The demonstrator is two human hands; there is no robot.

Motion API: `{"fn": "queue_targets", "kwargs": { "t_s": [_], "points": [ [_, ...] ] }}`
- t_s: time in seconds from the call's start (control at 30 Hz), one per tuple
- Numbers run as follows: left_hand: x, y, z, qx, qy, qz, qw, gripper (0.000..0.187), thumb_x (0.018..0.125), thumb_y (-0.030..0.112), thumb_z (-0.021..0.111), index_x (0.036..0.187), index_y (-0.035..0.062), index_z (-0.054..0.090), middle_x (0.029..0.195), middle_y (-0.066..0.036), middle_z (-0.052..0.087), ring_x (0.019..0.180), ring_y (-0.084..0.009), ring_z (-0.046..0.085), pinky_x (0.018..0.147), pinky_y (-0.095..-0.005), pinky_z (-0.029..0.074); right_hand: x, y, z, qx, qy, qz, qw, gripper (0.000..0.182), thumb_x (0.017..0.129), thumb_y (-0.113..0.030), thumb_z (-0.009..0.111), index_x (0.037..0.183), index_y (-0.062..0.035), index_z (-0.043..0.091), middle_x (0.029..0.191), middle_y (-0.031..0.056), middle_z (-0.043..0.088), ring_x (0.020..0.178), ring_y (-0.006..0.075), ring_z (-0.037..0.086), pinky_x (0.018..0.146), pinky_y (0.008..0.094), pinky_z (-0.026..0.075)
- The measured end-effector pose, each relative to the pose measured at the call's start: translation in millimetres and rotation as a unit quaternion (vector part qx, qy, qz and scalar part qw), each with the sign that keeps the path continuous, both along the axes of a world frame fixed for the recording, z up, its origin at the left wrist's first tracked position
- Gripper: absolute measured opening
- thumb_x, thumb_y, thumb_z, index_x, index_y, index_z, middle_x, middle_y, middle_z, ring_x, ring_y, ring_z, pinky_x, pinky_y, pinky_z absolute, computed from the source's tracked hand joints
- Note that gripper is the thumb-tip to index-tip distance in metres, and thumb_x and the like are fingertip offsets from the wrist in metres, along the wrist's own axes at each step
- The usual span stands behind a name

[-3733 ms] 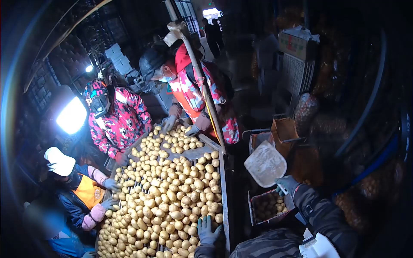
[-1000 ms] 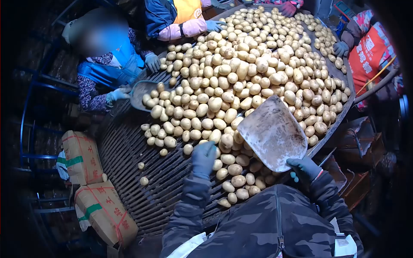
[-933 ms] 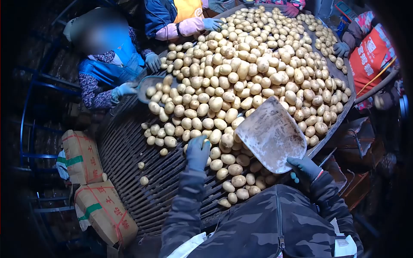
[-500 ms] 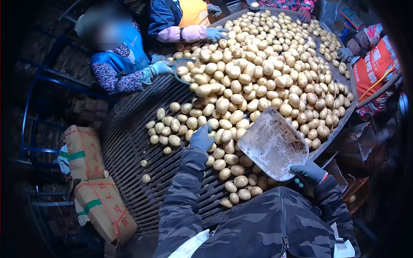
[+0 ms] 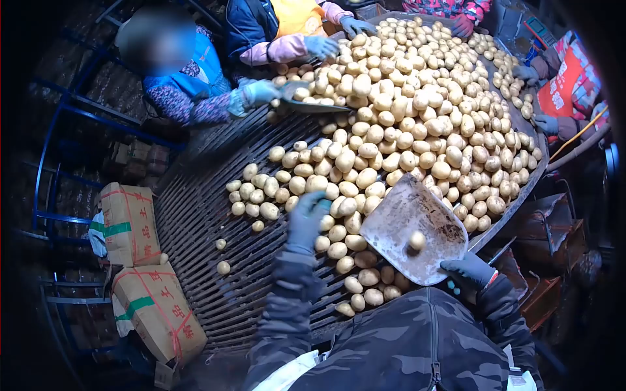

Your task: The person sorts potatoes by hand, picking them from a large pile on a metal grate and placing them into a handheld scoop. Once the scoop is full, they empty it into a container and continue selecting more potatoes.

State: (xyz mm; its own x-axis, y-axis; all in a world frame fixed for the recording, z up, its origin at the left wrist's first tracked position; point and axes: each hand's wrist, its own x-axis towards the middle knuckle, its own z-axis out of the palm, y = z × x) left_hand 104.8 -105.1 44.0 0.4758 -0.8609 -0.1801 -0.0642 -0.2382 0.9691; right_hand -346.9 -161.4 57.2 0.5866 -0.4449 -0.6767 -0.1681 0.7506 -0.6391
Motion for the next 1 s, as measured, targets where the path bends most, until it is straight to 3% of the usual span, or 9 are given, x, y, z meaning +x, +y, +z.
{"fn": "queue_targets", "kwargs": {
  "t_s": [0.23, 0.3, 0.37, 0.47, 0.5, 0.63, 0.7, 0.9, 1.0],
  "points": [
    [107.2, 7.9, -58.4, 0.103, -0.454, 0.045, 0.884, 0.046, 0.089, 0.020, 0.076, 0.130, 0.0018, 0.066, 0.127, -0.018, 0.063, 0.118, -0.0351, 0.061, 0.105, -0.0416, 0.050, 5.1, -1.0, 13.5, 0.035, 0.023, 0.000, 0.999, 0.047, 0.090, -0.009, 0.069, 0.135, 0.0043, 0.061, 0.123, 0.0098, 0.071, 0.109, 0.0192, 0.066, 0.096, 0.0341, 0.053],
    [84.2, 6.5, -58.2, 0.154, -0.506, 0.034, 0.848, 0.032, 0.089, 0.014, 0.078, 0.118, 0.0014, 0.072, 0.124, -0.016, 0.066, 0.113, -0.0278, 0.065, 0.101, -0.0385, 0.052, 8.6, -3.9, 20.3, 0.045, 0.031, -0.001, 0.999, 0.048, 0.090, -0.008, 0.068, 0.135, 0.0045, 0.060, 0.123, 0.0100, 0.071, 0.110, 0.0194, 0.066, 0.096, 0.0339, 0.053],
    [87.8, 17.7, -85.0, 0.088, -0.248, -0.001, 0.965, 0.023, 0.092, 0.013, 0.076, 0.112, 0.0016, 0.074, 0.113, -0.014, 0.070, 0.103, -0.0247, 0.067, 0.096, -0.0359, 0.054, 9.3, -2.7, 21.3, 0.048, 0.023, -0.017, 0.998, 0.048, 0.090, -0.008, 0.068, 0.136, 0.0044, 0.060, 0.123, 0.0103, 0.071, 0.109, 0.0197, 0.066, 0.095, 0.0337, 0.053],
    [71.8, 12.0, -47.8, 0.068, -0.382, -0.022, 0.921, 0.023, 0.095, 0.012, 0.073, 0.114, -0.0010, 0.072, 0.107, -0.011, 0.072, 0.101, -0.0200, 0.068, 0.094, -0.0329, 0.054, 11.8, -2.3, 15.8, 0.050, 0.018, -0.033, 0.998, 0.047, 0.091, -0.008, 0.068, 0.135, 0.0043, 0.060, 0.121, 0.0106, 0.071, 0.107, 0.0201, 0.067, 0.095, 0.0334, 0.054],
    [80.3, 5.7, -61.7, 0.014, -0.248, 0.053, 0.967, 0.028, 0.097, 0.013, 0.070, 0.121, -0.0032, 0.069, 0.105, -0.011, 0.072, 0.103, -0.0174, 0.067, 0.093, -0.0313, 0.054, 12.4, -2.9, 13.7, 0.055, 0.016, -0.039, 0.998, 0.046, 0.091, -0.008, 0.068, 0.135, 0.0043, 0.060, 0.121, 0.0107, 0.072, 0.106, 0.0201, 0.068, 0.094, 0.0334, 0.054],
    [159.7, -38.2, -107.6, 0.043, -0.433, 0.064, 0.898, 0.041, 0.101, 0.017, 0.061, 0.136, -0.0031, 0.061, 0.114, -0.016, 0.073, 0.099, -0.0218, 0.069, 0.091, -0.0345, 0.056, 11.1, -1.6, 9.9, 0.088, 0.011, -0.060, 0.994, 0.045, 0.092, -0.009, 0.069, 0.134, 0.0043, 0.060, 0.119, 0.0109, 0.072, 0.104, 0.0199, 0.068, 0.094, 0.0333, 0.054],
    [162.3, -62.0, -83.2, 0.144, -0.311, 0.041, 0.938, 0.049, 0.097, 0.026, 0.062, 0.137, -0.0005, 0.059, 0.127, -0.028, 0.066, 0.117, -0.0435, 0.064, 0.103, -0.0474, 0.051, 10.5, -5.2, 11.2, 0.087, 0.016, -0.051, 0.995, 0.046, 0.092, -0.009, 0.069, 0.134, 0.0045, 0.060, 0.119, 0.0110, 0.072, 0.104, 0.0199, 0.069, 0.094, 0.0333, 0.054],
    [143.6, -107.1, -56.3, 0.383, -0.449, 0.031, 0.807, 0.061, 0.093, 0.038, 0.064, 0.141, 0.0037, 0.051, 0.131, -0.031, 0.063, 0.121, -0.0454, 0.062, 0.105, -0.0513, 0.051, 13.6, -4.8, 11.0, 0.047, 0.025, -0.048, 0.997, 0.046, 0.092, -0.011, 0.071, 0.134, 0.0051, 0.060, 0.120, 0.0101, 0.071, 0.104, 0.0201, 0.068, 0.096, 0.0343, 0.054],
    [150.9, -89.0, -50.7, 0.340, -0.403, -0.009, 0.850, 0.051, 0.085, 0.034, 0.074, 0.123, 0.0014, 0.064, 0.128, -0.029, 0.065, 0.119, -0.0419, 0.064, 0.102, -0.0482, 0.052, 14.4, -9.2, 17.7, 0.061, 0.058, -0.039, 0.996, 0.044, 0.093, -0.014, 0.070, 0.132, 0.0050, 0.061, 0.118, 0.0093, 0.071, 0.104, 0.0199, 0.068, 0.094, 0.0340, 0.054]
  ]
}}
